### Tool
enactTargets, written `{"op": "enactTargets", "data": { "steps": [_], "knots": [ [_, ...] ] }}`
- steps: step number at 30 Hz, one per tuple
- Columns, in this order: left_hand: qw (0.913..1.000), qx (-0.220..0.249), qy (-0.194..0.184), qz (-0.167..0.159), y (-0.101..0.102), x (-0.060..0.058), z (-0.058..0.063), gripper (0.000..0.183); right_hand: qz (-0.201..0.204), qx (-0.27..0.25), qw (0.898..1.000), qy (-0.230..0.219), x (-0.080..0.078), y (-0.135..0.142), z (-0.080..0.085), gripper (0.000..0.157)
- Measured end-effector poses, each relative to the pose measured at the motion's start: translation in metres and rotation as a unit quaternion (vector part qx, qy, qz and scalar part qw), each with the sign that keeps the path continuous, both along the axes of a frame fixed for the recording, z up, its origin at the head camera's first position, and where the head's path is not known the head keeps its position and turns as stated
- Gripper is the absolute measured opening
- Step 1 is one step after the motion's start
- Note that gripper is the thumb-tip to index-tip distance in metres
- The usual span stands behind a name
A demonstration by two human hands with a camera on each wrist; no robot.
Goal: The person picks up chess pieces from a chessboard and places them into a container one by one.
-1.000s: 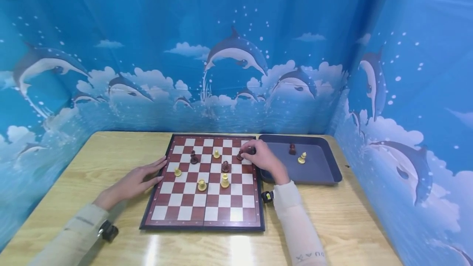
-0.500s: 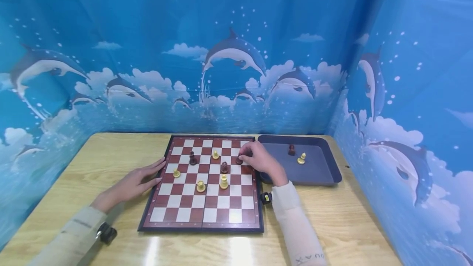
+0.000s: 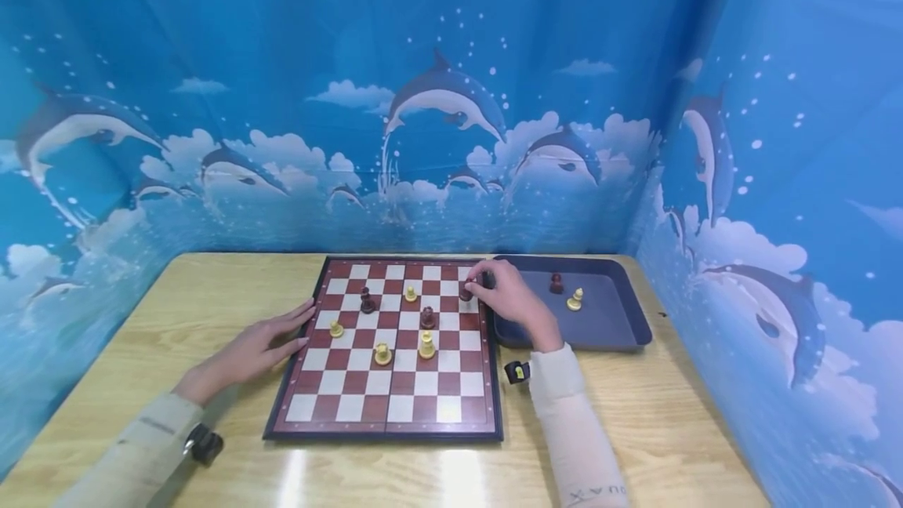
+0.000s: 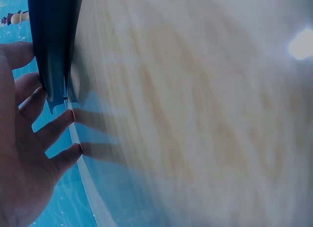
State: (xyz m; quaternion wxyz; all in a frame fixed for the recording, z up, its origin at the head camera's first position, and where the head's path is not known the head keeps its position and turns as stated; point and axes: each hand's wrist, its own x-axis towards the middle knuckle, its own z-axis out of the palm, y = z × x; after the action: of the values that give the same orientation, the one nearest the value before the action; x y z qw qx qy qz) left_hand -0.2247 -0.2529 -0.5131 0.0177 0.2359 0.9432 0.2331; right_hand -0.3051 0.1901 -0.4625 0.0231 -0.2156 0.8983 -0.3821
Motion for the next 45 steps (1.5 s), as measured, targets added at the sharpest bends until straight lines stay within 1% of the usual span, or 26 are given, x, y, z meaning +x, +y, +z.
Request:
{"op": "enactTargets", "data": {
  "steps": [6,13,19,23,32,41,45],
  "knots": [
    [1.0000,0.000,-0.001,0.002,0.000,0.000,0.000,0.059,-0.023,-0.013,1.000,0.011,0.002,0.014,0.001,0.012],
    [1.0000,0.002,0.001,0.001,0.000,0.000,0.001,0.059,-0.042,-0.024,0.999,0.016,0.001,0.029,0.003,0.023],
    [1.0000,0.003,-0.003,0.003,0.001,0.000,0.002,0.059,-0.061,-0.027,0.998,0.023,-0.001,0.040,0.005,0.016],
    [1.0000,0.004,-0.007,0.005,0.002,-0.001,0.002,0.060,-0.067,-0.037,0.997,0.030,-0.003,0.047,0.004,0.016],
    [0.9998,0.000,-0.019,0.011,0.003,-0.002,0.002,0.061,-0.075,-0.057,0.995,0.042,-0.008,0.063,-0.004,0.025],
    [0.9998,-0.005,-0.016,0.011,0.003,-0.003,0.001,0.061,-0.077,-0.107,0.990,0.045,-0.012,0.075,-0.012,0.021],
    [0.9998,-0.004,-0.016,0.011,0.003,-0.003,0.001,0.061,-0.079,-0.112,0.989,0.047,-0.013,0.078,-0.014,0.021]
  ]
}}
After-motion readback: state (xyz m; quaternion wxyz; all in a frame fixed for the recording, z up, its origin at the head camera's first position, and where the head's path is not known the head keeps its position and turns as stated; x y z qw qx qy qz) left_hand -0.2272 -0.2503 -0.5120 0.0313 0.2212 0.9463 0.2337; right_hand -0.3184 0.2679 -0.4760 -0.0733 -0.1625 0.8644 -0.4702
